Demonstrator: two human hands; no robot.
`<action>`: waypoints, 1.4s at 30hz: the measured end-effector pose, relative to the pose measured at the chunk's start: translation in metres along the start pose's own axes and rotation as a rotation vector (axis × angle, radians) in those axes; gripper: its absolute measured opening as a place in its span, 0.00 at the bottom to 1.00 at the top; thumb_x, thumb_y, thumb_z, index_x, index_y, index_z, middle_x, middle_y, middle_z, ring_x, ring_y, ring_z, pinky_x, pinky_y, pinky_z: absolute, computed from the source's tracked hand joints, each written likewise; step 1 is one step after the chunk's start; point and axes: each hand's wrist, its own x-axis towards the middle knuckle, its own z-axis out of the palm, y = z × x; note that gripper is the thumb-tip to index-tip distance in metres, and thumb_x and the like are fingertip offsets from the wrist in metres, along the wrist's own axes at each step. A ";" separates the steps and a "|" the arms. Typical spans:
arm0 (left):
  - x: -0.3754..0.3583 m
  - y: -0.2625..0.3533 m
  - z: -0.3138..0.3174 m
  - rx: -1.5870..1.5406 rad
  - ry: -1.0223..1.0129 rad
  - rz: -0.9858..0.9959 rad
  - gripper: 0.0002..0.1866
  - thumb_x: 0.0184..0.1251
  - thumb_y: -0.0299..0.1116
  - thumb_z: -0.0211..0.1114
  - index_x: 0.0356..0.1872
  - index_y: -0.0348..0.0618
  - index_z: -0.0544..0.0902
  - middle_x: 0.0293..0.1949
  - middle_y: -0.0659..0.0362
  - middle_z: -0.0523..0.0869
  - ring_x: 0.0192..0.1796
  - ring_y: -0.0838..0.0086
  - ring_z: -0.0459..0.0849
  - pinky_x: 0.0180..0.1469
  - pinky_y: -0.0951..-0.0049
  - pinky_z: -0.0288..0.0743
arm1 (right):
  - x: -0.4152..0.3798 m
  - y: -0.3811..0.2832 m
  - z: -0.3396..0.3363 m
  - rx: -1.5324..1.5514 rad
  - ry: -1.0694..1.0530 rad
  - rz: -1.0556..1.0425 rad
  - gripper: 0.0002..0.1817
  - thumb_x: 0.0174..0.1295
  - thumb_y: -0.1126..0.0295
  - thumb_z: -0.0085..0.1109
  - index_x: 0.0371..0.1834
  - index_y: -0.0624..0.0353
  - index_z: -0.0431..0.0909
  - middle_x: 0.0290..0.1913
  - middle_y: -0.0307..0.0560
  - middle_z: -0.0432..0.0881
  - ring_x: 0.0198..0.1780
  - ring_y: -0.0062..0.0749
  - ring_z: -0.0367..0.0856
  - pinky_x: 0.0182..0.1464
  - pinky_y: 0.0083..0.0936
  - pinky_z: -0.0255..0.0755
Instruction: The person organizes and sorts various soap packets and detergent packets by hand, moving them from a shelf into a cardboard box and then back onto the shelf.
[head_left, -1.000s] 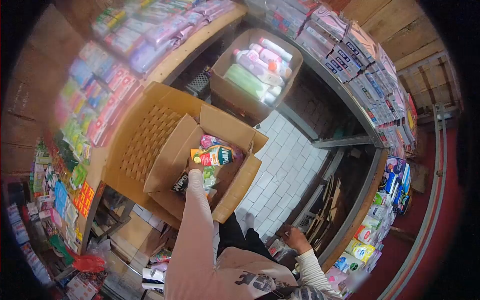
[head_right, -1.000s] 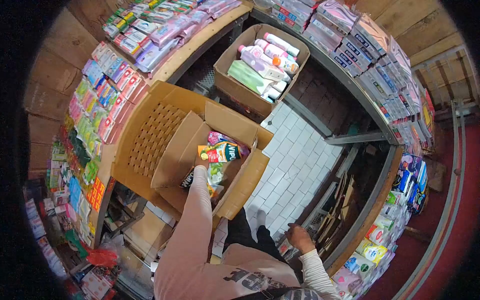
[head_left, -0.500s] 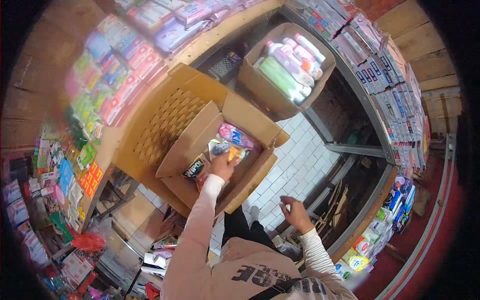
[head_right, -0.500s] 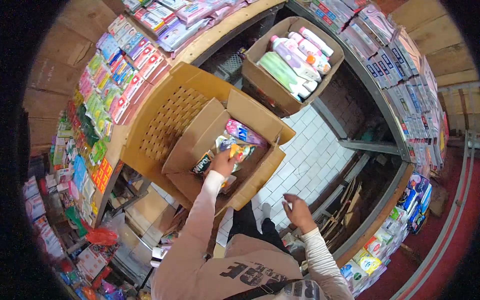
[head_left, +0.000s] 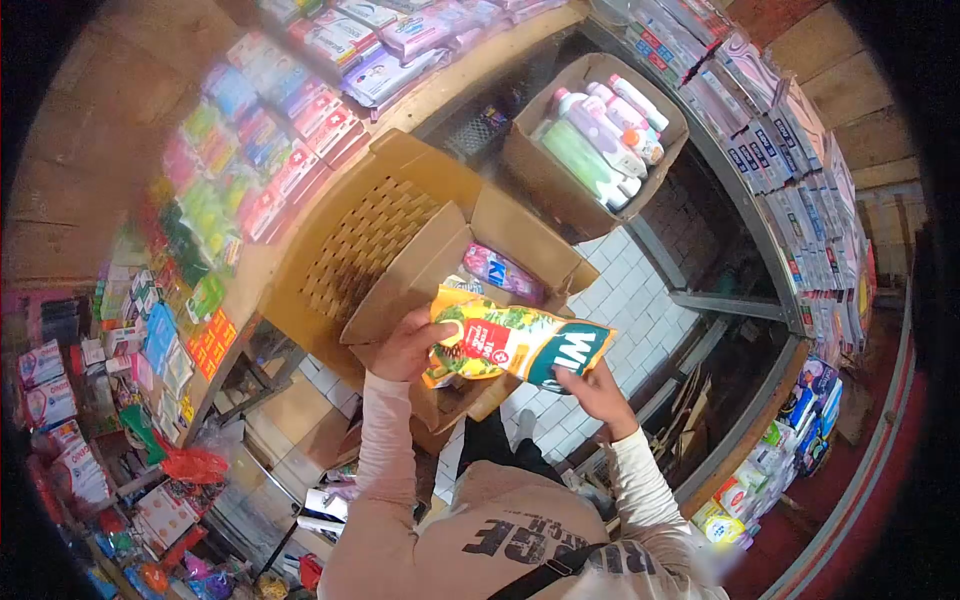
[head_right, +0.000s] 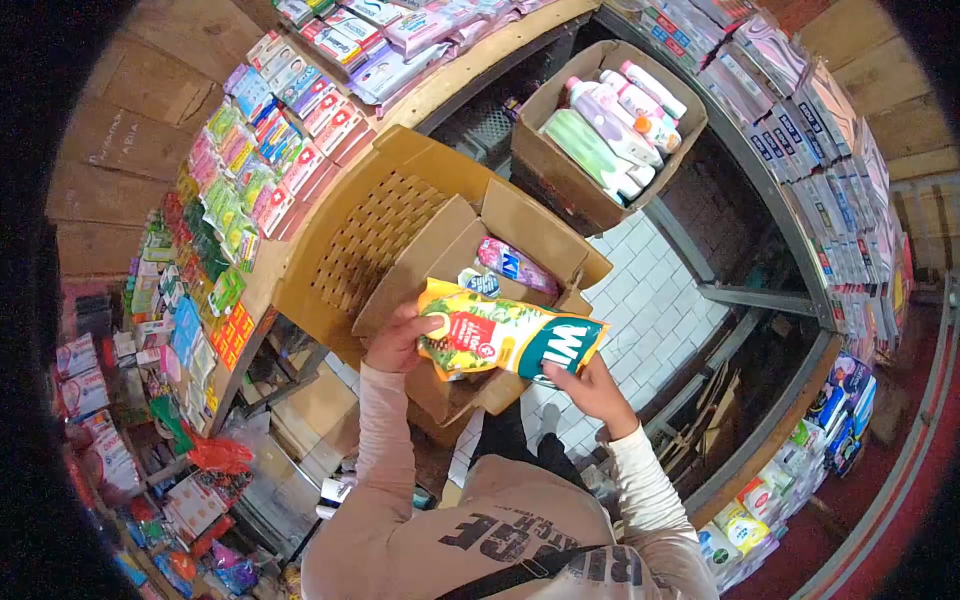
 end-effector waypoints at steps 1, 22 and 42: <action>0.009 -0.010 0.000 0.010 -0.019 -0.057 0.20 0.68 0.30 0.63 0.58 0.33 0.78 0.49 0.58 0.86 0.49 0.77 0.85 0.53 0.75 0.78 | -0.002 0.002 -0.004 -0.017 0.060 0.080 0.18 0.70 0.64 0.59 0.55 0.65 0.74 0.45 0.36 0.82 0.44 0.22 0.80 0.46 0.24 0.76; 0.091 -0.280 -0.238 1.375 0.490 -0.932 0.27 0.68 0.51 0.60 0.56 0.36 0.79 0.51 0.43 0.83 0.50 0.55 0.84 0.48 0.57 0.79 | -0.190 0.015 -0.055 -0.944 0.492 0.202 0.09 0.65 0.68 0.60 0.37 0.64 0.81 0.37 0.60 0.79 0.39 0.61 0.78 0.39 0.45 0.72; 0.094 -0.151 -0.107 1.225 0.524 0.485 0.28 0.72 0.49 0.56 0.51 0.26 0.80 0.47 0.41 0.86 0.44 0.55 0.84 0.47 0.58 0.78 | -0.541 0.061 0.052 -0.661 1.124 0.368 0.17 0.67 0.58 0.56 0.36 0.64 0.81 0.35 0.63 0.81 0.40 0.61 0.80 0.43 0.49 0.71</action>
